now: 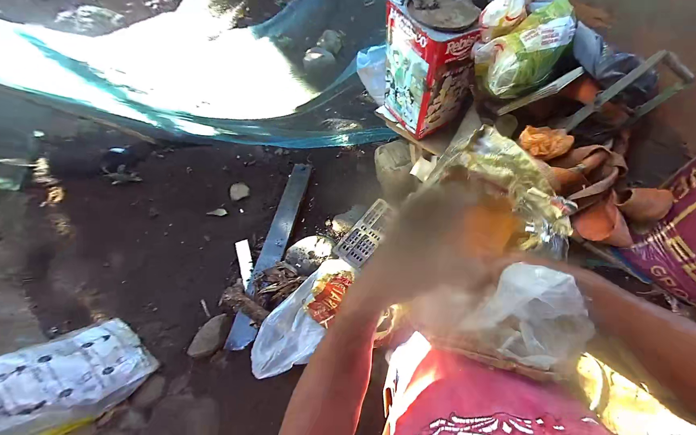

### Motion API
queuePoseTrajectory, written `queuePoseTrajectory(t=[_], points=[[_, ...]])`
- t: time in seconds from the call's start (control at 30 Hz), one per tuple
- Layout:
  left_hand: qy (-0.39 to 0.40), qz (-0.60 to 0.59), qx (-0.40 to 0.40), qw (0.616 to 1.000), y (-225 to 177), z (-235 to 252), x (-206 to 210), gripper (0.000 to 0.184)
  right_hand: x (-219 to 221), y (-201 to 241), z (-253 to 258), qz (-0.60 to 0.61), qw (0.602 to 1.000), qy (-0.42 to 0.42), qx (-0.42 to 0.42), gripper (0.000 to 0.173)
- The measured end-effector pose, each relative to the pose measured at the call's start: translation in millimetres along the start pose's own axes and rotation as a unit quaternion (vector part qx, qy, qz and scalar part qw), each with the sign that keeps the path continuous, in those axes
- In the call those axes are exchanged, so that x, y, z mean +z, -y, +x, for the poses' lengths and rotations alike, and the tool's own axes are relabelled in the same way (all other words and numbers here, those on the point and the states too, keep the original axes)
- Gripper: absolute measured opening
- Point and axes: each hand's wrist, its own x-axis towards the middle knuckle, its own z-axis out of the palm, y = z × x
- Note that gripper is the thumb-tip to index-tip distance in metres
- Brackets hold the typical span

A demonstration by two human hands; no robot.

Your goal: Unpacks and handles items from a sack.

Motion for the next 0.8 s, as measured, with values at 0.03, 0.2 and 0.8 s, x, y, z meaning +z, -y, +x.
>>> queuePoseTrajectory(t=[0.03, 0.2, 0.8], points=[[-0.055, 0.043, -0.09, 0.993, 22.5, -2.1, -6.5, 0.089, 2.7, -8.2, 3.8, 0.029, 0.999, 0.014, 0.023, 0.025], [-0.076, -0.042, -0.301, 0.95, 99.6, -13.6, 36.4, 0.03, -2.2, -57.7, 61.3, -0.054, 0.994, -0.099, -0.016, 0.08], [-0.173, -0.019, -0.431, 0.885, 148.3, 7.3, 54.4, 0.041, 47.5, -74.1, 133.7, -0.233, 0.972, 0.009, -0.021, 0.035]])
